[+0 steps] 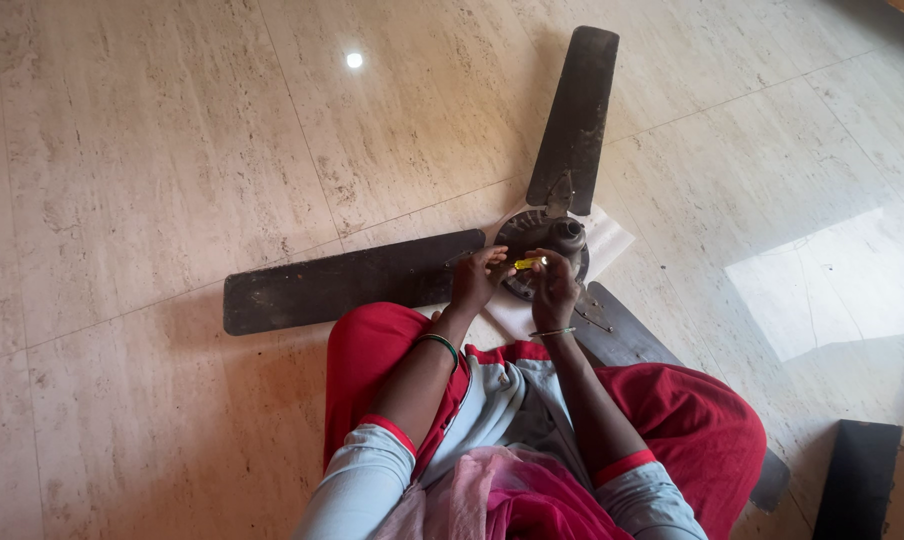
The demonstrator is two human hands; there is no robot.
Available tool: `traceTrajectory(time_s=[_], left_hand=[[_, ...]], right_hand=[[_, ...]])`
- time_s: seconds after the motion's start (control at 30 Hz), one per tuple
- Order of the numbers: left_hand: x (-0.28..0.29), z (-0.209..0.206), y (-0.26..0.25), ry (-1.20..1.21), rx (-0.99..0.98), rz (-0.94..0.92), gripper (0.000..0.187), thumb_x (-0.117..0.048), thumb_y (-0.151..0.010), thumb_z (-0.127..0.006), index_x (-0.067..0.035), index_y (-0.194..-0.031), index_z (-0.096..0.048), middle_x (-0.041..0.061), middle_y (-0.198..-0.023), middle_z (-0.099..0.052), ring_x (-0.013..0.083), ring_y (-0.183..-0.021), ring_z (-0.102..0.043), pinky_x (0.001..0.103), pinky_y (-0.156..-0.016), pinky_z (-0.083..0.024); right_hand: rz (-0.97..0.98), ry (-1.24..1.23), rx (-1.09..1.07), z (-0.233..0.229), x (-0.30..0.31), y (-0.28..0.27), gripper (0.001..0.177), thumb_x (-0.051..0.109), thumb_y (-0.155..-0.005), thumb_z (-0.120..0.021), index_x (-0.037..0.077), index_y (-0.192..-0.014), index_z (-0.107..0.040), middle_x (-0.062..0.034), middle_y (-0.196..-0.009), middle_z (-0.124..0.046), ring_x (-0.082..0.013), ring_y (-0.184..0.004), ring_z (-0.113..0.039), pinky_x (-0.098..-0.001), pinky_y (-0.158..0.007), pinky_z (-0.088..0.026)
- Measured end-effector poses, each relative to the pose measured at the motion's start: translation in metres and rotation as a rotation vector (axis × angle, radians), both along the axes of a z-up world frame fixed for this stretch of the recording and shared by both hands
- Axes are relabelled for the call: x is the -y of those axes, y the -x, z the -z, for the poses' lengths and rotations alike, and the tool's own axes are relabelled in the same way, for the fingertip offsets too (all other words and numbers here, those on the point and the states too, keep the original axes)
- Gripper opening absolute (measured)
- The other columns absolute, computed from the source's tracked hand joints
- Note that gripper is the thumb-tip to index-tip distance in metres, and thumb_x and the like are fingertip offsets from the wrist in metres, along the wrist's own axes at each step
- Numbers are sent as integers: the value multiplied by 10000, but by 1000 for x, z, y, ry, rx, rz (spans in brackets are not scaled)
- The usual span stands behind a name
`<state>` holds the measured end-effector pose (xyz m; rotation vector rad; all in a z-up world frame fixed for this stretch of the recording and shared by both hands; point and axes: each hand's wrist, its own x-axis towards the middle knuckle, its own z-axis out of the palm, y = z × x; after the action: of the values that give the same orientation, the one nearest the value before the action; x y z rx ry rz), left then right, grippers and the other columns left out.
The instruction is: The person sits on the floor and attaches a fan blade to the ceiling fan motor housing using a screwdriver. They align the blade, insert screws, and tighten them to secure the blade in place.
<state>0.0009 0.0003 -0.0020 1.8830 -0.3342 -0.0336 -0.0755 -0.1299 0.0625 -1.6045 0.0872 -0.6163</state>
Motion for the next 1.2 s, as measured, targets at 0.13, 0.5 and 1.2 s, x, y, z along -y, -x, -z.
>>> traceTrajectory(time_s=[0.13, 0.5, 1.2], left_hand=[[-2, 10, -4, -30, -43, -17, 480, -174, -800, -862, -66, -1238, -699, 110, -1118, -768, 211, -993, -750, 347, -822, -588], [-14, 35, 12, -282, 55, 80, 421, -233, -772, -862, -62, -1135, -735, 143, -1088, -763, 311, -1028, -722, 407, -886, -565], [-24, 16, 36, -765, 183, 38, 720, -184, -817, -795, -80, -1467, -503, 115, -1575, -419, 349, -1488, -326, 544, -1166, -340]], right_hand=[[79, 163, -53, -21, 26, 31, 161, 34, -1058, -606, 19, -1214, -641, -74, -1076, -774, -82, -808, -693, -225, -669, -546], [94, 281, -321, -32, 127, 139, 187, 114, -1040, -612, 21, -1201, -634, -74, -1021, -769, -103, -767, -695, -245, -627, -547], [-28, 701, -455, 49, 78, 105, 139, 189, -972, -615, 122, -1086, -656, -122, -896, -744, -373, -920, -703, -489, -782, -532]])
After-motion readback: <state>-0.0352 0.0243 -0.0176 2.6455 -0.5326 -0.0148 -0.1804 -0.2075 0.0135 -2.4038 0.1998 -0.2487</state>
